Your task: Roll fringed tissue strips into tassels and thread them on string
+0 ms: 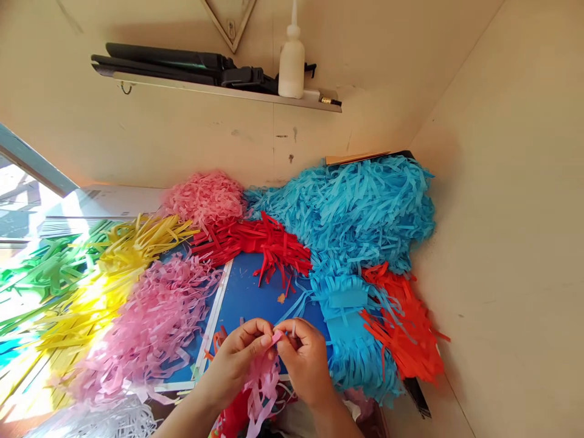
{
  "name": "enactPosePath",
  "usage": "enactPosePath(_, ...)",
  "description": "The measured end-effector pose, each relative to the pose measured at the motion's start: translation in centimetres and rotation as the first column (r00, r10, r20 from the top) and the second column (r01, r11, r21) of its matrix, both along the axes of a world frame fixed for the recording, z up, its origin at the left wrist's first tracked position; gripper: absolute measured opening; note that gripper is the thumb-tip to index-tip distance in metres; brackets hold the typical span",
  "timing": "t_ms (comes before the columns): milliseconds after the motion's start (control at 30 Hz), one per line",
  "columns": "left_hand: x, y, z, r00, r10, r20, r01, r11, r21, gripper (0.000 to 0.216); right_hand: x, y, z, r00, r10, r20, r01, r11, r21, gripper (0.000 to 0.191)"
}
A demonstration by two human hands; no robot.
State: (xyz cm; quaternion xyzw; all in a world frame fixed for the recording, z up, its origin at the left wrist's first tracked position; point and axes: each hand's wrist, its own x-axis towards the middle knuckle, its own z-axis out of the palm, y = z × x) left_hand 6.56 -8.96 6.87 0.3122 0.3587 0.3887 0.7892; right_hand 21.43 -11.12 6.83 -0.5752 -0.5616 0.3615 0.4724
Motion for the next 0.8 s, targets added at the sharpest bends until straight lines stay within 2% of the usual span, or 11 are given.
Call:
enactPosePath(167,-0.1,0.0,0.0,1.0,0.017,0.015,-0.017,0.999,-0.041,0.036,0.0,-0.1,-0.1,0.999,0.031,0.016,-0.032,0.997,0.072,0.016)
enactPosePath(367,-0.1,0.0,-0.7,0.999,0.03,0.026,-0.028,0.994,-0.104,0.038,-0.2,-0.3,0.0,0.996,0.044,0.073,-0.05,0.995,0.09,0.013)
enactPosePath(500,-0.2,-0.1,-0.9,1.0,0.015,0.005,-0.014,0.998,-0.057,0.036,-0.4,-0.3,-0.3,1.0,0.022,0.021,-0.023,0.998,0.06,0.017)
enactPosePath(567,-0.2,-0.1,-0.8,1.0,0.017,-0.016,-0.017,1.0,0.005,0.035,-0.5,-0.2,-0.5,0.999,0.009,-0.031,-0.008,1.0,0.028,0.018)
enactPosePath(633,-0.2,-0.2,-0.6,0.995,0.061,-0.082,-0.047,0.985,0.168,0.032,-0.8,0.0,-0.7,0.993,-0.03,-0.118,0.026,0.999,-0.033,0.018)
enactPosePath(733,-0.3,-0.5,-0.6,0.95,0.17,-0.262,-0.019,0.869,0.494,0.022,-1.0,0.2,-1.0,0.98,-0.099,-0.172,0.082,0.991,-0.102,0.02)
enactPosePath(767,-0.4,-0.5,-0.7,0.927,0.189,-0.324,0.017,0.841,0.54,0.019,-1.0,0.2,-1.2,0.982,-0.115,-0.149,0.1,0.99,-0.103,0.021)
enactPosePath(800,-0.4,-0.6,-0.7,0.906,0.191,-0.378,0.05,0.838,0.544,0.018,-0.9,0.3,-1.2,0.986,-0.123,-0.116,0.112,0.989,-0.098,0.021)
